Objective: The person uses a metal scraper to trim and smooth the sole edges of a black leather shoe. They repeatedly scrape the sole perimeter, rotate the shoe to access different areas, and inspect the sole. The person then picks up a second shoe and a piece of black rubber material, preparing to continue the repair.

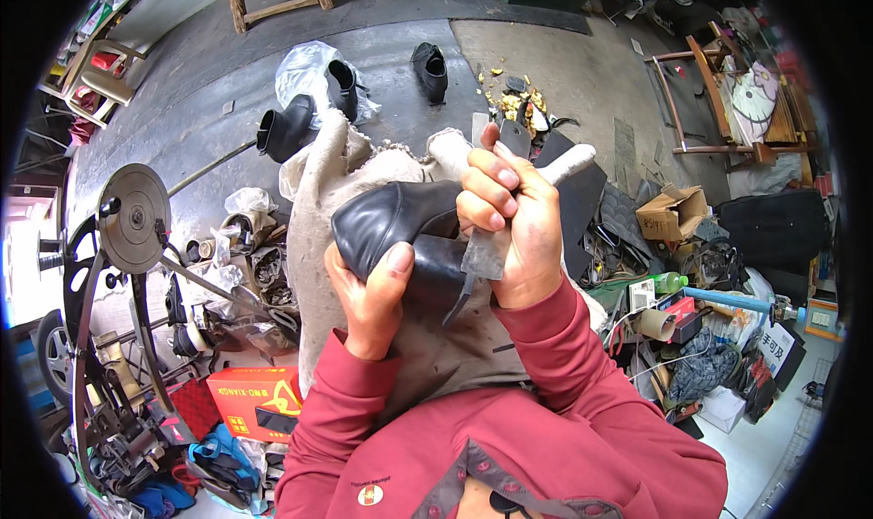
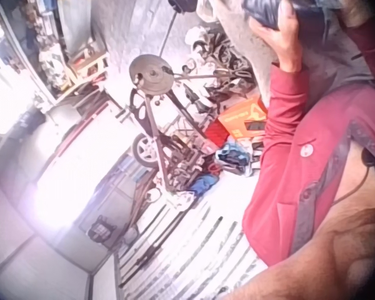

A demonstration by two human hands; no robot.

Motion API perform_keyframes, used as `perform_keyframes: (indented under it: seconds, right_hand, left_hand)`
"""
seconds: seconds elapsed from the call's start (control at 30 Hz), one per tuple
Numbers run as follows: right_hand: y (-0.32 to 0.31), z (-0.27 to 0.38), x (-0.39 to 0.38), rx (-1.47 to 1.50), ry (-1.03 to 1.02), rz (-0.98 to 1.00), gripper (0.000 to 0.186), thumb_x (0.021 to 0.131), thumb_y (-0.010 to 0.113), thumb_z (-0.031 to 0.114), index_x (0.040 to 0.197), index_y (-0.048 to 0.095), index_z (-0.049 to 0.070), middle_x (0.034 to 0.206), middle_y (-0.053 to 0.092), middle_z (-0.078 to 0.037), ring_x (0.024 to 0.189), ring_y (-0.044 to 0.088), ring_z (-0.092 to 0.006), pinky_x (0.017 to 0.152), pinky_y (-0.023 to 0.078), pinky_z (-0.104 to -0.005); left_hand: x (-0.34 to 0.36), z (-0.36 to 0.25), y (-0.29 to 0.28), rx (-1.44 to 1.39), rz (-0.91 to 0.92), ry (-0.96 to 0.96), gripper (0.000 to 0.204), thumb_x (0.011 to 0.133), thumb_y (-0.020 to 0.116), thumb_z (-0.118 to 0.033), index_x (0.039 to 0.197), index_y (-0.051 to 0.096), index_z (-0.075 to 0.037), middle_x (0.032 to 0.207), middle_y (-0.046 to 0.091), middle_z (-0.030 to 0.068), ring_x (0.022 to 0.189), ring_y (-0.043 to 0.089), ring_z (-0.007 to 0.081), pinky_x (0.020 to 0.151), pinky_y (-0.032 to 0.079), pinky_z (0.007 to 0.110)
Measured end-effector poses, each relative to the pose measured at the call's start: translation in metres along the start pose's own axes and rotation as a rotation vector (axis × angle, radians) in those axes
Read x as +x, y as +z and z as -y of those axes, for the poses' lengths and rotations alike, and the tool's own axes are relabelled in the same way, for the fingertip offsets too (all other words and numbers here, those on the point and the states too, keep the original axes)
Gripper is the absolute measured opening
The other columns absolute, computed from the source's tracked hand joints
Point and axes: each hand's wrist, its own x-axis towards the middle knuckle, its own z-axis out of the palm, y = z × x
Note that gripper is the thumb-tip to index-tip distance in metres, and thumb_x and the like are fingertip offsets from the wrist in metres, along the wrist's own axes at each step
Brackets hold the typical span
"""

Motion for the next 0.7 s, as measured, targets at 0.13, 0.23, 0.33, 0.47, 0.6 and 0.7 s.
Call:
perform_keyframes:
  seconds: [0.13,0.23,0.33,0.47,0.6,0.7]
  right_hand:
    - [-0.0015,0.0002,0.0024,0.076,0.027,0.016,0.02,0.108,0.04,0.013,0.116,0.055,0.003,0.073,0.038,0.003,0.053,0.032,-0.0068,0.046,0.032,-0.0239]
    - [-0.0031,0.0005,0.0028,0.11,0.043,0.018,0.022,0.109,0.039,0.013,0.116,0.056,0.0,0.072,0.037,0.003,0.053,0.032,-0.0073,0.046,0.032,-0.0244]
    - [-0.0045,0.0005,0.0032,0.111,0.046,0.018,0.022,0.109,0.04,0.013,0.115,0.056,0.0,0.072,0.037,0.003,0.053,0.032,-0.0072,0.046,0.032,-0.0245]
    - [-0.0045,0.0008,0.0031,0.097,0.045,0.008,0.022,0.109,0.039,0.013,0.114,0.056,0.0,0.071,0.037,0.003,0.052,0.031,-0.0073,0.046,0.031,-0.0246]
    - [-0.0033,0.0004,0.0023,0.084,0.038,0.006,0.02,0.11,0.04,0.016,0.112,0.055,0.003,0.071,0.036,0.003,0.052,0.031,-0.0068,0.045,0.031,-0.0238]
    - [-0.002,0.0003,0.0011,0.025,0.019,-0.013,0.015,0.11,0.043,0.019,0.11,0.053,0.009,0.07,0.035,0.004,0.051,0.03,-0.0057,0.045,0.03,-0.0223]
  left_hand:
    - [0.0005,-0.0004,0.0001,0.004,-0.001,0.006,0.048,0.087,0.061,-0.031,0.116,0.064,0.007,0.117,0.065,0.0167,0.109,0.062,0.0254,0.1,0.045,0.037]
    - [0.0012,-0.0003,-0.0007,0.046,0.001,0.021,0.048,0.086,0.061,-0.031,0.116,0.064,0.007,0.116,0.066,0.0161,0.107,0.062,0.0251,0.099,0.045,0.036]
    - [0.0007,-0.0009,-0.0005,0.02,-0.001,-0.01,0.05,0.085,0.062,-0.032,0.116,0.064,0.007,0.115,0.067,0.0155,0.106,0.063,0.0247,0.098,0.046,0.036]
    - [0.0007,-0.0016,0.0014,-0.039,-0.022,-0.048,0.051,0.083,0.063,-0.033,0.116,0.065,0.006,0.113,0.067,0.0145,0.104,0.063,0.0236,0.098,0.046,0.035]
    - [0.0002,-0.0008,0.0023,-0.08,-0.039,-0.074,0.05,0.082,0.066,-0.032,0.116,0.065,0.006,0.112,0.068,0.0126,0.102,0.064,0.0218,0.096,0.047,0.034]
    - [0.0002,0.0018,0.0034,-0.127,-0.053,-0.107,0.049,0.082,0.069,-0.03,0.116,0.065,0.005,0.111,0.068,0.0109,0.1,0.065,0.02,0.094,0.048,0.033]
